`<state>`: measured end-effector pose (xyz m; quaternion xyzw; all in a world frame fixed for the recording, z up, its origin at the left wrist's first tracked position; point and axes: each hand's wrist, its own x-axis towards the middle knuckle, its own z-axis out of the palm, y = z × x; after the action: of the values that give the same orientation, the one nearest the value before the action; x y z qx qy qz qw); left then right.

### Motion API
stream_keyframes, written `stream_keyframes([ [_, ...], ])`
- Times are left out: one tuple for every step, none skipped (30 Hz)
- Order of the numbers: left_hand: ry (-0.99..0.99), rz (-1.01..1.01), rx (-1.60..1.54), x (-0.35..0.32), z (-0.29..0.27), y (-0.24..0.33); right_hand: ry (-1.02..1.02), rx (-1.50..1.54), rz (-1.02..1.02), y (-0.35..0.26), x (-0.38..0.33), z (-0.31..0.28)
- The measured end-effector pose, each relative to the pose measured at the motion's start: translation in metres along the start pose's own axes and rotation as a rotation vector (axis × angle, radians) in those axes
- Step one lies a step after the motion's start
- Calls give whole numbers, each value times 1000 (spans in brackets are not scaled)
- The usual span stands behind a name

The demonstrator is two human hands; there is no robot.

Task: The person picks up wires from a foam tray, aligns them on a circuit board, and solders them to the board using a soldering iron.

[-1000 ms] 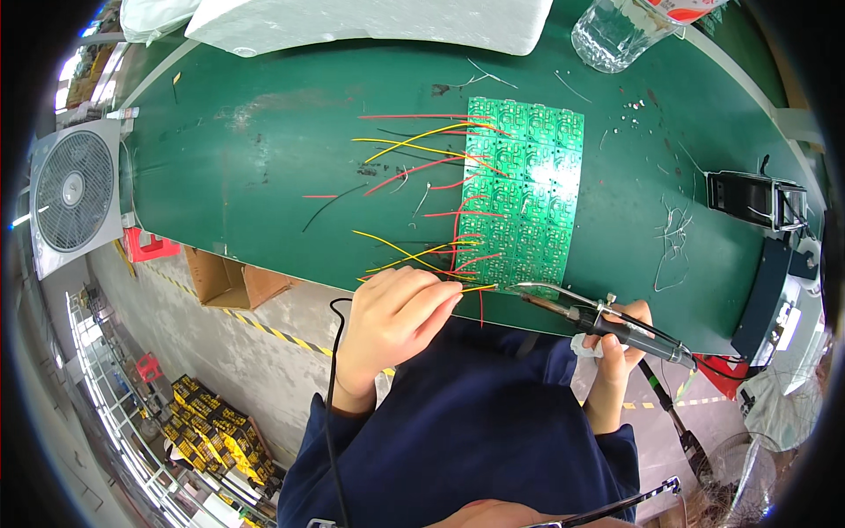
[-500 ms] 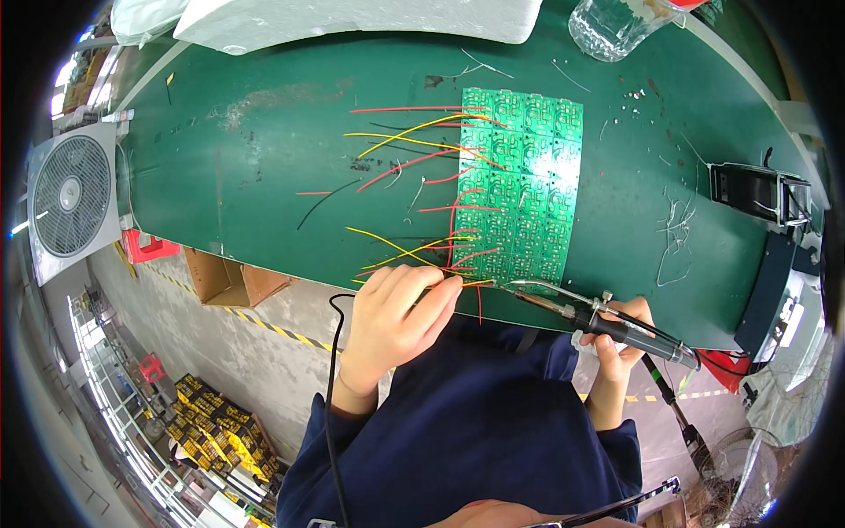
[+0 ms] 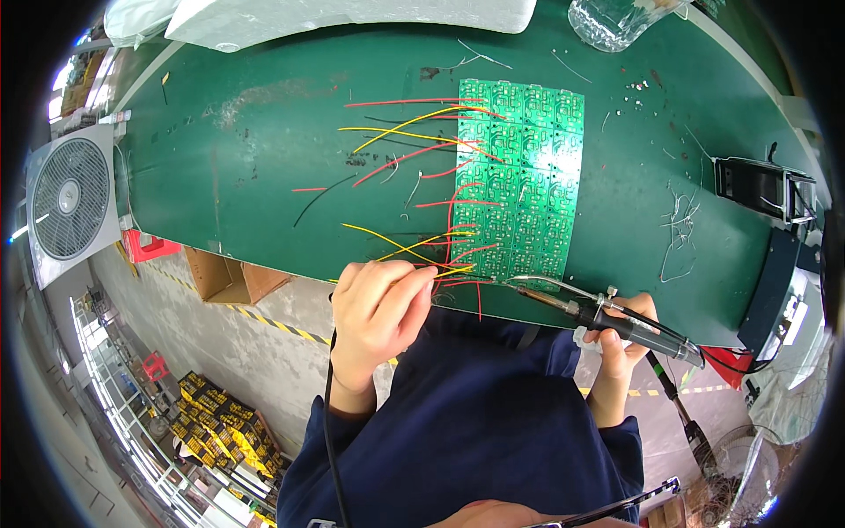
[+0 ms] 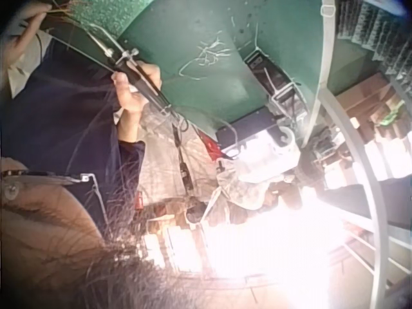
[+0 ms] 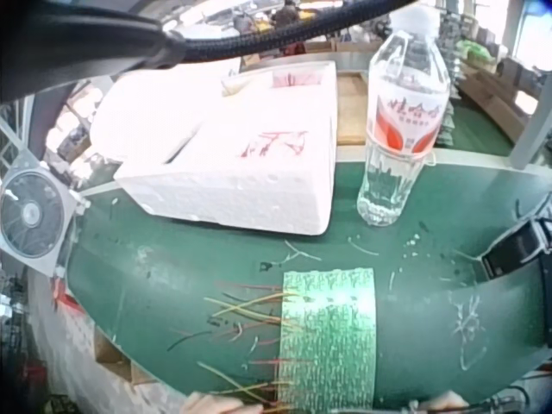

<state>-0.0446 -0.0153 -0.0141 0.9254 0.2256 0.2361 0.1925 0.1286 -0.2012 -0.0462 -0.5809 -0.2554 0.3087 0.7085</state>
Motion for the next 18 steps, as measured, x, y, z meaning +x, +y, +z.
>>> stream_keyframes([
  [-9,5,-12,0,0,0,19,-6,11,0,0,0],
  [-9,15,-8,0,1,1,5,-4,7,0,0,1],
  [-28,28,-9,0,2,2,21,34,4,0,-1,2],
  [-51,25,-14,0,4,4,50,63,9,0,-1,3],
  [-47,41,-11,1,6,5,37,70,1,0,-1,3],
  [-45,57,-8,1,7,6,49,67,2,0,-2,3],
  [-47,57,-9,1,9,6,74,63,8,0,-2,3],
  [-56,57,-2,1,10,7,62,63,3,0,-2,3],
  [-50,75,-1,2,11,8,58,61,4,0,-2,2],
  [-46,79,-1,2,13,8,65,58,12,1,-2,2],
  [-45,74,-6,2,14,8,53,60,5,1,-1,1],
  [-42,83,-1,2,14,9,31,39,12,1,-1,1],
  [-41,88,8,3,15,9,22,15,29,1,0,0],
  [-44,82,12,3,15,9,10,18,20,2,1,-1],
  [-41,93,16,3,15,10,-6,4,7,3,1,-1],
  [-53,99,23,3,15,10,-10,-8,3,3,2,-2],
  [-72,91,24,2,15,10,-22,-10,-4,3,2,-2],
  [-67,105,29,2,15,11,-22,-19,1,3,1,-2],
])
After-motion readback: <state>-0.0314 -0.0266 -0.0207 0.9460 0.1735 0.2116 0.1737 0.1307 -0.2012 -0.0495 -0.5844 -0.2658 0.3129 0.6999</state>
